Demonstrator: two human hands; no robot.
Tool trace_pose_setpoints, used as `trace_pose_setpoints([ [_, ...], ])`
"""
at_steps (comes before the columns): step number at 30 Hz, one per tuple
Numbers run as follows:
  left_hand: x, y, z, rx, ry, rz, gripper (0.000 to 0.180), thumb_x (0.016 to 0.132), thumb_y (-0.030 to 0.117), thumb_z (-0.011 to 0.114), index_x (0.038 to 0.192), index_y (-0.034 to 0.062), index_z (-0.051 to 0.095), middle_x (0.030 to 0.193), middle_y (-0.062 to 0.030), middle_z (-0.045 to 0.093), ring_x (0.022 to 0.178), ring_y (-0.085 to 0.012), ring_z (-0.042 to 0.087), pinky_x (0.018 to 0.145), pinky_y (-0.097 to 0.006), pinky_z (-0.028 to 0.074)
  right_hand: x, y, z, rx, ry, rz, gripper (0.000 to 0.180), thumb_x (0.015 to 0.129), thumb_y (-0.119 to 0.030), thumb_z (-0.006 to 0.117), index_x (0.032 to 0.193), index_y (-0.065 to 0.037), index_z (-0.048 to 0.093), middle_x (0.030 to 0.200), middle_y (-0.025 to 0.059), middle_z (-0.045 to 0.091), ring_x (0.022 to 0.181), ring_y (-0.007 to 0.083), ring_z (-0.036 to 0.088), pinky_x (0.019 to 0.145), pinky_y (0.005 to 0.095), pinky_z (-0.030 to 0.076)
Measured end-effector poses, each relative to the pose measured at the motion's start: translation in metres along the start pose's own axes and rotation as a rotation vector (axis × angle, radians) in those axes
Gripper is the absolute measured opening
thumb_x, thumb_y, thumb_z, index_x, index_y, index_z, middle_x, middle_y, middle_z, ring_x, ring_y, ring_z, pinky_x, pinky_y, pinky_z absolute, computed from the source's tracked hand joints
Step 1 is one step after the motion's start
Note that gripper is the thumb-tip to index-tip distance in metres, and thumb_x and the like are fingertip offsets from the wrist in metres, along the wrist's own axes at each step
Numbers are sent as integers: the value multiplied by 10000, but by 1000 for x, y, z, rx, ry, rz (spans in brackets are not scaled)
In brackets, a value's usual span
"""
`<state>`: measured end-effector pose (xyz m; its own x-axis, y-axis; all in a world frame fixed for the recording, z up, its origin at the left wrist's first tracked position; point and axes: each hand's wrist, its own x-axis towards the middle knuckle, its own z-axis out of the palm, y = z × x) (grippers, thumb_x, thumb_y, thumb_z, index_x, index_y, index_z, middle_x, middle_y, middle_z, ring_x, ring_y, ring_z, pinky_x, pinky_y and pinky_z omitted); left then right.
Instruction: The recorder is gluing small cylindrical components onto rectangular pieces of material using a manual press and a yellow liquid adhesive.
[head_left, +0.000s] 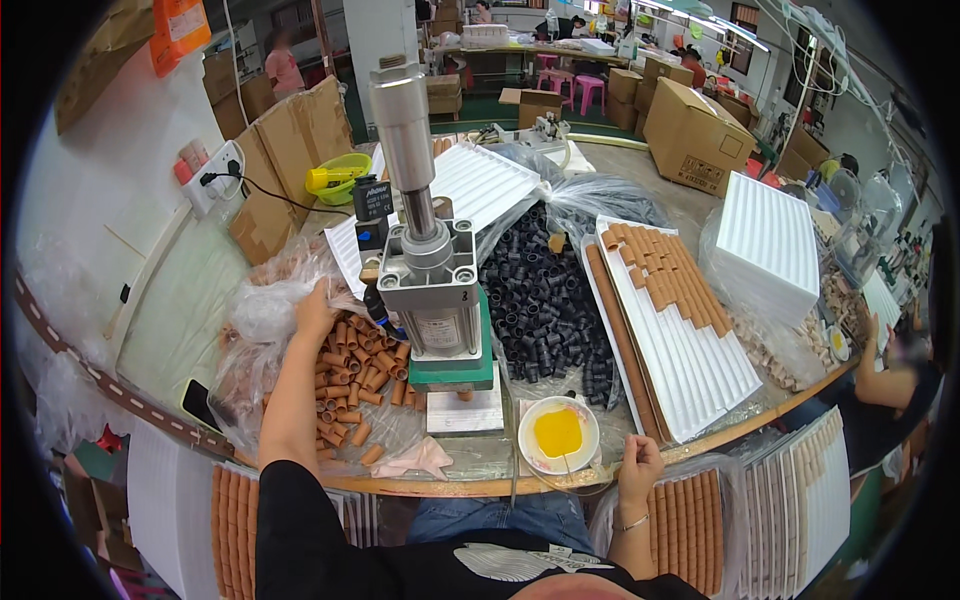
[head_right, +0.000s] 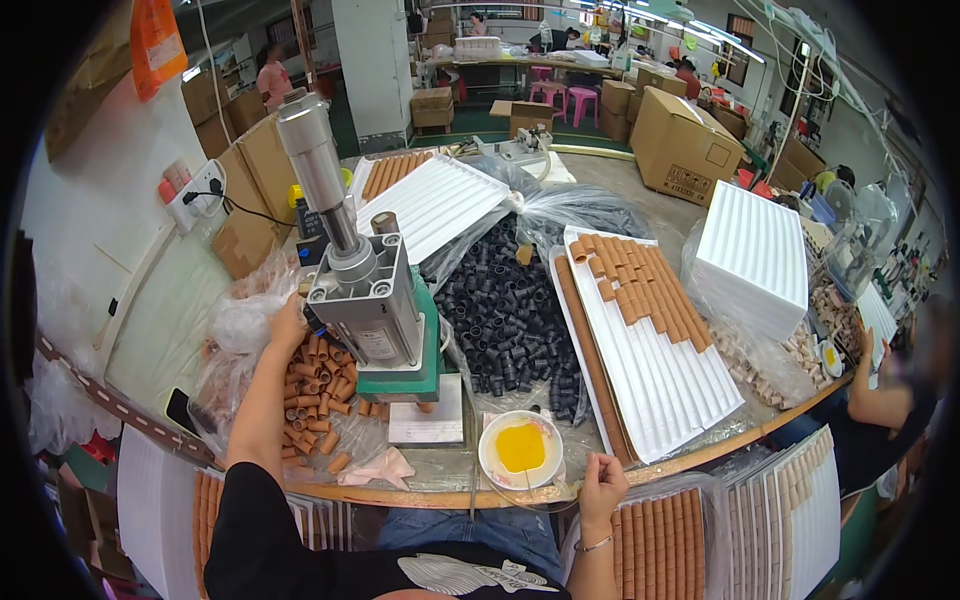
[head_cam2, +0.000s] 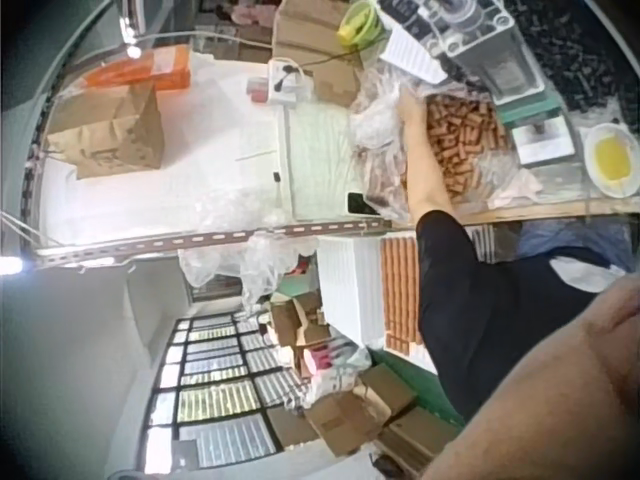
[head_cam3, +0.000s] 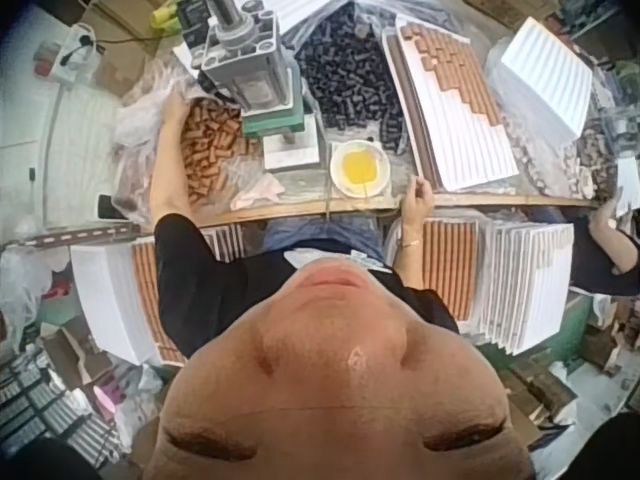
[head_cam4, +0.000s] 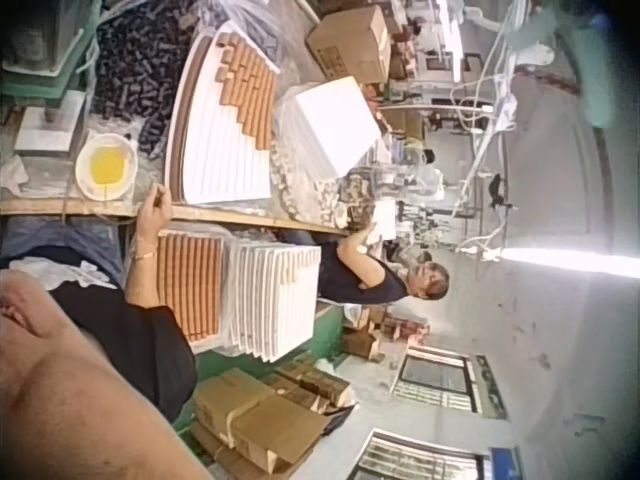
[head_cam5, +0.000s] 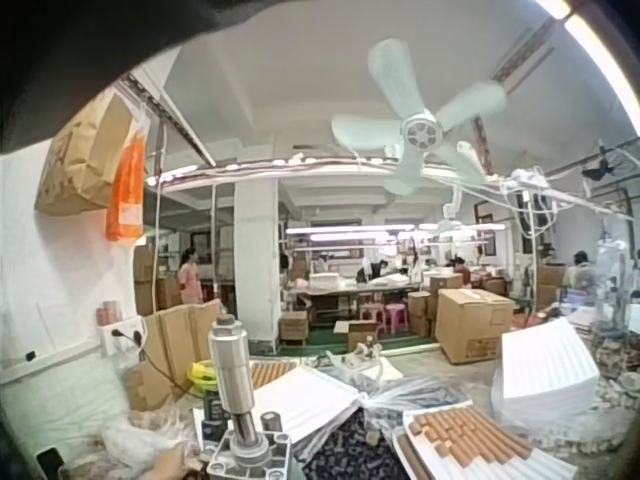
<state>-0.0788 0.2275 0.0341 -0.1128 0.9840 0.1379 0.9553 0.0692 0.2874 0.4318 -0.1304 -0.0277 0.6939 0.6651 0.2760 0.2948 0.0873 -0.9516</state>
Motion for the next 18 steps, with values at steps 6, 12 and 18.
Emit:
trace_pose_setpoints([
  [6, 1, 3, -7, 298, 484, 209, 781, 727, 307, 780, 1392, 114, 419, 1366, -189, 483, 1232, -396, 469, 985, -516, 394, -2, 9, -2, 41, 47, 5, 140, 928, -101, 629, 828, -6, 605, 668, -59, 513, 580, 7, 424, 511, 171, 332],
  [12, -4, 14, -46, -137, -186, 29, 610, 725, 283, 742, 1238, 29, 530, 1153, -252, 599, 1128, -385, 559, 940, -430, 448, -1, 8, 5, -123, 83, -118, 147, 925, -98, 628, 819, 1, 605, 641, -50, 509, 567, 19, 433, 508, 184, 356],
  [18, -47, -11, -43, -29, 114, 78, 289, 788, 176, 648, 1045, 66, 573, 946, -247, 642, 938, -441, 591, 777, -488, 466, -1, 9, 6, -140, 52, -125, 149, 910, -101, 644, 812, 8, 619, 623, -21, 536, 547, 33, 458, 501, 201, 377],
])
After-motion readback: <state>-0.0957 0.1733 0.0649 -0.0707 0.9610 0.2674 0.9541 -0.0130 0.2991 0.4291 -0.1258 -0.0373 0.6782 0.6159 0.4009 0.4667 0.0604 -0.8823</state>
